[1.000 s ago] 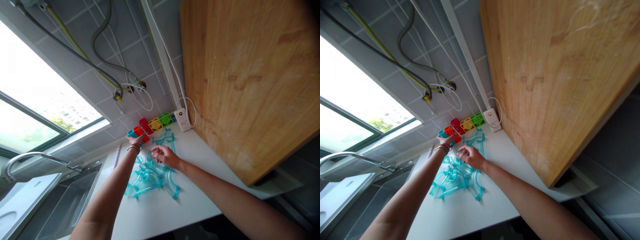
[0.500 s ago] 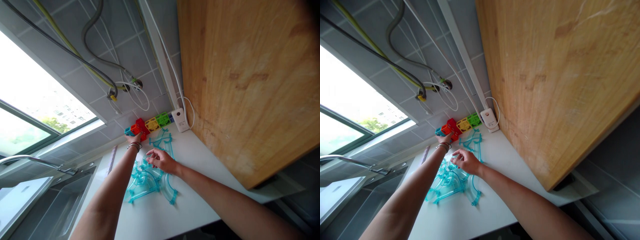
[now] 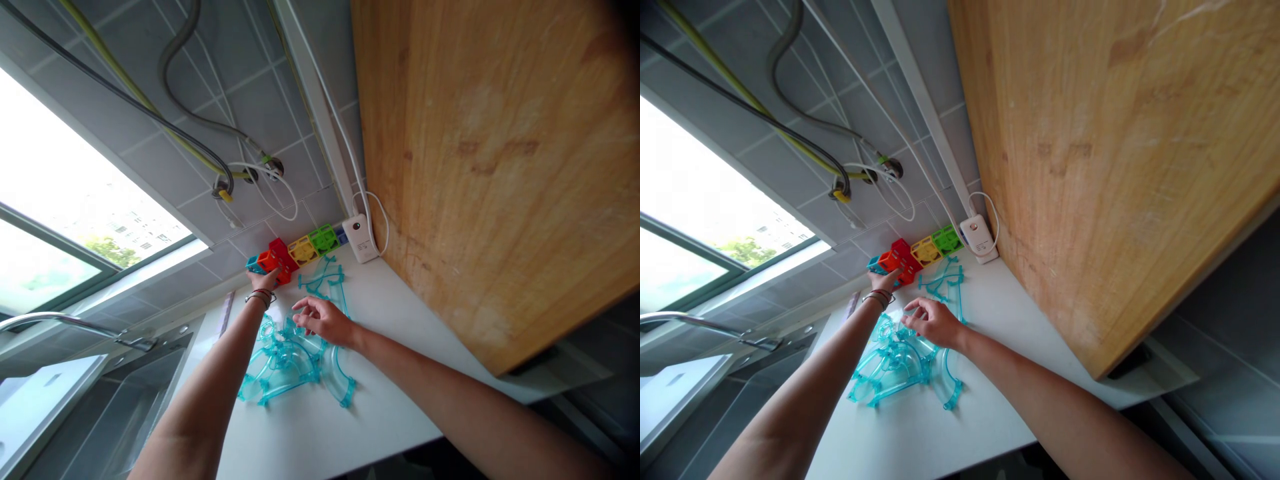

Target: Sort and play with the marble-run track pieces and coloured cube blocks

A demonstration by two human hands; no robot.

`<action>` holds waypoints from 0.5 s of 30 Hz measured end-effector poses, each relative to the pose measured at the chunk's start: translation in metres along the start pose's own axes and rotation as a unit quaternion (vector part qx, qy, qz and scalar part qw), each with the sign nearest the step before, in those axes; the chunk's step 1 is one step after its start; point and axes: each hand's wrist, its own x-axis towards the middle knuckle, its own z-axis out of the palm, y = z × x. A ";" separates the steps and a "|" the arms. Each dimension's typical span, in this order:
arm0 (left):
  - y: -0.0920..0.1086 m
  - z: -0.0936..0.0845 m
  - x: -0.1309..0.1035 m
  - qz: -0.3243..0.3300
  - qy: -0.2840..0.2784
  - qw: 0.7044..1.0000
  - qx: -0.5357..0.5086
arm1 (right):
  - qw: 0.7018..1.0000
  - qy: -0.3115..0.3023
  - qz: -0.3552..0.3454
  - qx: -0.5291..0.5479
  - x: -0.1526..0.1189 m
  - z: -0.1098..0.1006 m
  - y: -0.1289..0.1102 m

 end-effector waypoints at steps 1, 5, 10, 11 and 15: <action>0.002 -0.003 0.000 -0.007 0.000 1.000 -0.003 | 1.000 0.000 -0.001 0.001 0.000 0.000 0.000; 0.008 -0.014 0.001 -0.024 -0.059 0.998 -0.011 | 1.000 -0.005 -0.002 -0.002 0.001 0.000 0.004; 0.011 -0.022 0.006 -0.043 -0.117 0.992 -0.008 | 1.000 -0.013 -0.001 -0.017 0.001 0.000 0.008; 0.011 -0.022 0.007 -0.044 -0.118 0.992 -0.005 | 1.000 -0.014 0.001 -0.019 0.001 0.000 0.008; 0.009 -0.019 0.008 -0.043 -0.109 0.993 0.005 | 1.000 -0.016 0.007 -0.023 0.000 0.000 0.006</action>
